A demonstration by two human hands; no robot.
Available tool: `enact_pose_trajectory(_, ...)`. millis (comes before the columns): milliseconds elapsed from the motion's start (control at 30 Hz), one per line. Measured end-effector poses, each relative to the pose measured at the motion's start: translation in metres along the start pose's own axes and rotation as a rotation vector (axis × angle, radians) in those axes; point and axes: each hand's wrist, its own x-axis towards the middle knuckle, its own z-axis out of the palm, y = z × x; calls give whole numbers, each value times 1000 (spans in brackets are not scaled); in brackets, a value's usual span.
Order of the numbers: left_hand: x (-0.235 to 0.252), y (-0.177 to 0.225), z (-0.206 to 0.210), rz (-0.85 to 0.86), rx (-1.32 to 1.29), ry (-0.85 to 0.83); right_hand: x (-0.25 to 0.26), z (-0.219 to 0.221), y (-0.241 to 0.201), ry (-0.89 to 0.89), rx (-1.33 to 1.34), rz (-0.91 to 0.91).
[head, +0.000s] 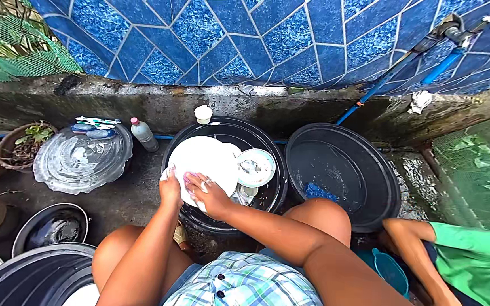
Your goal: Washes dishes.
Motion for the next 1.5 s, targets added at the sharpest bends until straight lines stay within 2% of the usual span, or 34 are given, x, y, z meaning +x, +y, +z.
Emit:
enact_pose_trajectory(67,0,3,-3,3,44,10,-22,-2,18,67,-14,-18)
enact_pose_trajectory(167,-2,4,0,21,86,1,-20,-15,50,184,-68,194)
enact_pose_trajectory(233,-5,0,3,21,87,9,-11,-11,55,251,-99,265)
enact_pose_trajectory(367,-2,4,2,30,47,33,-9,-4,38,181,-97,176)
enact_pose_trajectory(533,-5,0,2,36,98,6,-6,-13,67,186,-127,315)
enact_pose_trajectory(667,-5,-2,5,33,115,-15,-12,-6,57,179,-76,163)
enact_pose_trajectory(800,-7,-2,6,42,128,-31,-3,-17,70,179,-80,318)
enact_pose_trajectory(933,-4,-2,5,34,113,-37,-8,-14,61,105,-58,242)
enact_pose_trajectory(1067,-1,-6,8,2,116,-51,-7,-32,95,204,-49,310)
enact_pose_trajectory(1133,0,-6,10,-11,114,-73,-13,-38,112,398,151,431)
enact_pose_trajectory(1200,-1,-5,14,-41,97,-83,-20,-45,116,626,646,657)
enact_pose_trajectory(1233,-2,-4,17,-62,85,-87,-23,-51,114,687,937,789)
enact_pose_trajectory(1300,-5,-4,23,-96,63,-113,-33,-65,103,618,1365,933)
enact_pose_trajectory(1367,-9,-1,31,-114,66,-131,-44,-78,89,518,1513,946)
enact_pose_trajectory(1433,-11,0,37,-89,104,-156,-51,-92,74,521,1468,944)
enact_pose_trajectory(1500,-9,-8,44,93,250,-204,-58,-105,62,588,1407,933)
